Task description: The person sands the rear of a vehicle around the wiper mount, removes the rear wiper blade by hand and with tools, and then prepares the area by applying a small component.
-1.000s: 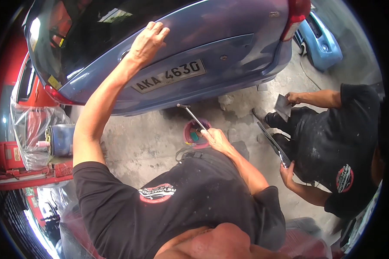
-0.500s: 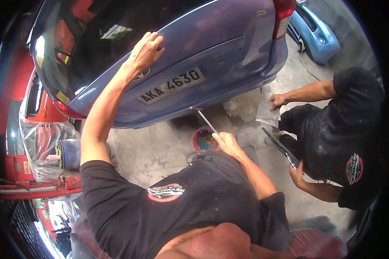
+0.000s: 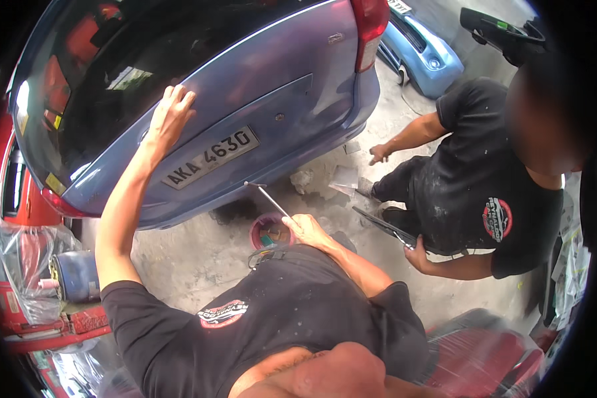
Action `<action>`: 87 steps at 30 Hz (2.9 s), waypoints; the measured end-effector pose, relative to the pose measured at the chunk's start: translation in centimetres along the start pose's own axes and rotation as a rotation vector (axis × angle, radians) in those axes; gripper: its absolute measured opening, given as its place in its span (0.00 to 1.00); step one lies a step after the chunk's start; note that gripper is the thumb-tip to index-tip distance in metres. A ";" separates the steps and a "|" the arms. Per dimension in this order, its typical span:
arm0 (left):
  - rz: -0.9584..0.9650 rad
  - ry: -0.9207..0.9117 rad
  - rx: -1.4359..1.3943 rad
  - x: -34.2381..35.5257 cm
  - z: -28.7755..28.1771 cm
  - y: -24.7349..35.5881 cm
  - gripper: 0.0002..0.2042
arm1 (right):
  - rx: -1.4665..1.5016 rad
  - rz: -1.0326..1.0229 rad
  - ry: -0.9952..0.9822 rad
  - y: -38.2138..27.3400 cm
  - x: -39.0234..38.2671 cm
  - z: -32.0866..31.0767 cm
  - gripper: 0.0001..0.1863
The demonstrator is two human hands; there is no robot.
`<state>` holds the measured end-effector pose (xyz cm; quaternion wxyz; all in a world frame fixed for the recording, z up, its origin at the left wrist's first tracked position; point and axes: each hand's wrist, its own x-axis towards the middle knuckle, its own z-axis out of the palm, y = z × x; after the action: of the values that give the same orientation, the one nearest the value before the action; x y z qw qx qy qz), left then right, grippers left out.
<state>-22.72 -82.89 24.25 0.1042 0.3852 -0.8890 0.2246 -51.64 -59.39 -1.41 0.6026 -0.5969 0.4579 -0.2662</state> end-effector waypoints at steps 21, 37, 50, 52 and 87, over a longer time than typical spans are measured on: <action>0.036 -0.295 0.086 0.4 -1.5 -3.1 0.21 | 0.012 0.008 0.127 -0.5 -0.8 -0.9 0.32; -0.406 -0.206 -0.131 0.6 -1.2 -1.1 0.16 | 0.105 0.056 0.036 -1.7 -0.1 0.5 0.31; -0.427 0.034 -0.234 -1.6 0.2 -0.5 0.15 | 0.072 -0.003 0.027 0.5 0.4 -1.0 0.32; -0.477 0.073 -0.265 -2.1 -0.3 0.2 0.15 | 0.063 0.013 0.011 0.7 0.7 -1.0 0.32; -0.528 0.316 -0.919 -1.8 7.1 25.3 0.19 | -0.192 0.055 -0.238 -1.6 0.5 -1.0 0.30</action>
<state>-40.09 -69.99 9.32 0.4464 0.4717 -0.7422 -0.1655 -51.91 -60.54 0.15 0.5996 -0.6664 0.4229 -0.1320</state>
